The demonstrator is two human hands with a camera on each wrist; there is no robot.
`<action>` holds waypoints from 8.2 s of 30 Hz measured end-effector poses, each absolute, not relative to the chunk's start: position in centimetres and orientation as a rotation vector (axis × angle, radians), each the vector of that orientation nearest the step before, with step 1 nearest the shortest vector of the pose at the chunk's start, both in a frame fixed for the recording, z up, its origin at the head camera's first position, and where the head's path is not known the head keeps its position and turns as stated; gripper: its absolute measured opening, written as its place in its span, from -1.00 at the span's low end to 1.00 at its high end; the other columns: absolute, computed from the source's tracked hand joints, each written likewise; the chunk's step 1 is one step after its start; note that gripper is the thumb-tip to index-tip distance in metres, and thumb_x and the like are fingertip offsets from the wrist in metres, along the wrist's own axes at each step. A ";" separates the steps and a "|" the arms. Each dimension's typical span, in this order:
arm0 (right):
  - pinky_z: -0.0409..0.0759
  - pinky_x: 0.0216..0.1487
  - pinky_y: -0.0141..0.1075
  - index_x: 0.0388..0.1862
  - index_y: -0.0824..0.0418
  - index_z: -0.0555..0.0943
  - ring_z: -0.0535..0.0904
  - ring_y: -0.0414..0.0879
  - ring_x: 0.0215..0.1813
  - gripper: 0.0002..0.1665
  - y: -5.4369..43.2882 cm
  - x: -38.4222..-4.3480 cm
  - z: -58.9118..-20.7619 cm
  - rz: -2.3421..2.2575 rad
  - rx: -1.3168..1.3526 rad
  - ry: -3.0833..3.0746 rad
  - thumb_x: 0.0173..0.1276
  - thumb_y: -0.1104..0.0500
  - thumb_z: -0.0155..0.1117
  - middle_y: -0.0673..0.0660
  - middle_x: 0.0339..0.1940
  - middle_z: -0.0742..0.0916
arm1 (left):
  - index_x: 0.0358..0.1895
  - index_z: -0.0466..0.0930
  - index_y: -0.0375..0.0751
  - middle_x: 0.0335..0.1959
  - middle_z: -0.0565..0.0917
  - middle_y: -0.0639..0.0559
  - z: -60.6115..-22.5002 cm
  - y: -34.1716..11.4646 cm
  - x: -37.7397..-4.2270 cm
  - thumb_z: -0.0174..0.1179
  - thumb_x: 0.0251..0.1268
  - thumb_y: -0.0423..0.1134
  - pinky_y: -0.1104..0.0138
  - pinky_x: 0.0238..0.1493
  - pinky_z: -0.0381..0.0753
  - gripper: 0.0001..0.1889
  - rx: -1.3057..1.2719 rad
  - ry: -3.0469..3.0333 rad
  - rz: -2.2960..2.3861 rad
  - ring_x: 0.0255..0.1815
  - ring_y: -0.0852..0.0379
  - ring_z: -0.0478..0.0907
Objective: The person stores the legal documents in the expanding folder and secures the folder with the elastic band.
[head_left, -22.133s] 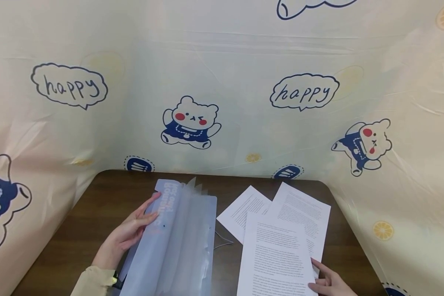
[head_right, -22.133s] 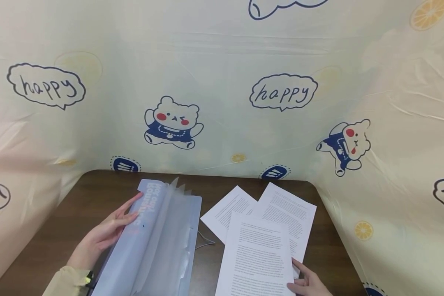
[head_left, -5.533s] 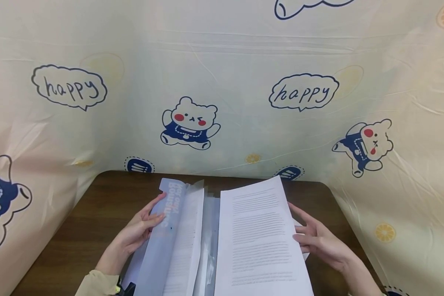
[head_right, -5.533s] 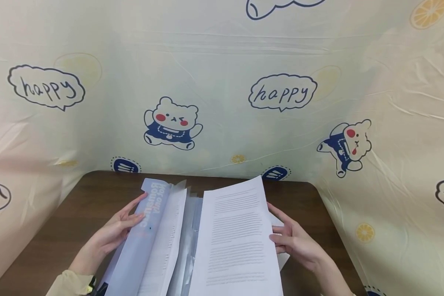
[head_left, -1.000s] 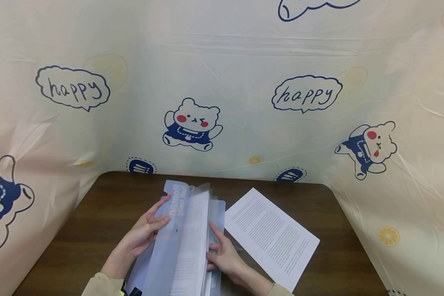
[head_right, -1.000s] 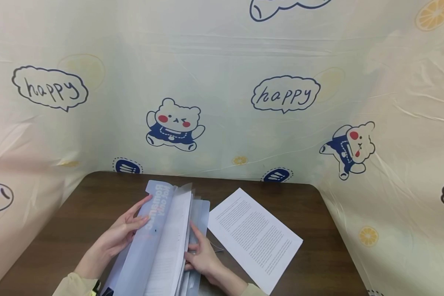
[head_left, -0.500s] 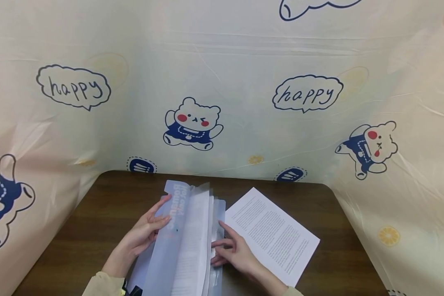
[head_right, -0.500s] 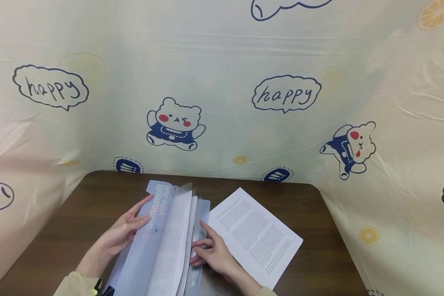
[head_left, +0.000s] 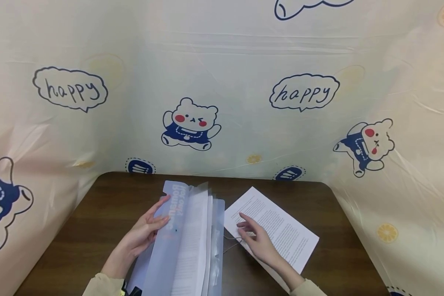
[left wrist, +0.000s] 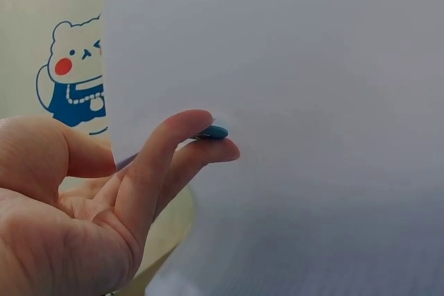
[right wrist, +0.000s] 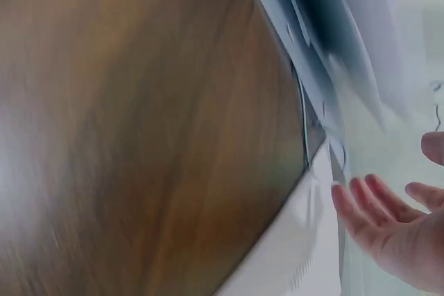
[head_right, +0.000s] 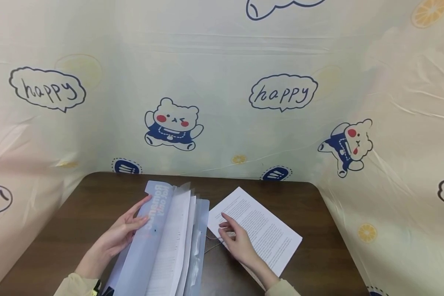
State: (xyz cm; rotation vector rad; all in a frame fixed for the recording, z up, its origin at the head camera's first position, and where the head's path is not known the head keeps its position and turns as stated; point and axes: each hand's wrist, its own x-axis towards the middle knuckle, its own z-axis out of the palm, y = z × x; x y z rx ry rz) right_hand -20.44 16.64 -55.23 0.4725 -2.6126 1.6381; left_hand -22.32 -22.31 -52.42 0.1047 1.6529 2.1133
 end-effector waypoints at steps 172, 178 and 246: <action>0.89 -0.14 -0.25 0.81 0.43 -0.30 0.91 -0.10 -0.26 0.06 33.4 -21.4 -55.5 2.624 -0.007 -2.809 0.73 0.19 0.18 0.22 -0.02 0.90 | 0.84 -0.15 0.36 -0.29 0.74 0.31 -52.7 -22.9 -21.9 0.03 0.80 -0.30 0.55 -0.26 0.64 -0.19 0.163 1.605 2.145 -0.35 0.36 0.67; 0.89 -0.11 -0.22 0.82 0.38 -0.33 0.93 -0.03 -0.14 0.10 33.3 -21.2 -55.4 2.671 0.072 -2.808 0.71 0.22 0.20 0.30 0.12 0.88 | 0.84 -0.16 0.35 -0.27 0.74 0.30 -52.7 -22.8 -22.1 0.04 0.80 -0.29 0.54 -0.22 0.68 -0.18 0.153 1.603 2.145 -0.30 0.36 0.72; 0.85 0.01 -0.27 0.84 -0.21 0.04 0.90 0.02 0.12 -0.08 34.8 -19.3 -50.3 2.982 0.835 -2.230 0.73 0.50 -0.16 0.22 0.33 0.81 | 0.81 -0.06 0.40 -0.13 0.83 0.22 -52.8 -23.8 -22.1 -0.07 0.82 -0.38 0.49 -0.12 0.76 -0.23 0.312 1.452 2.227 -0.16 0.31 0.84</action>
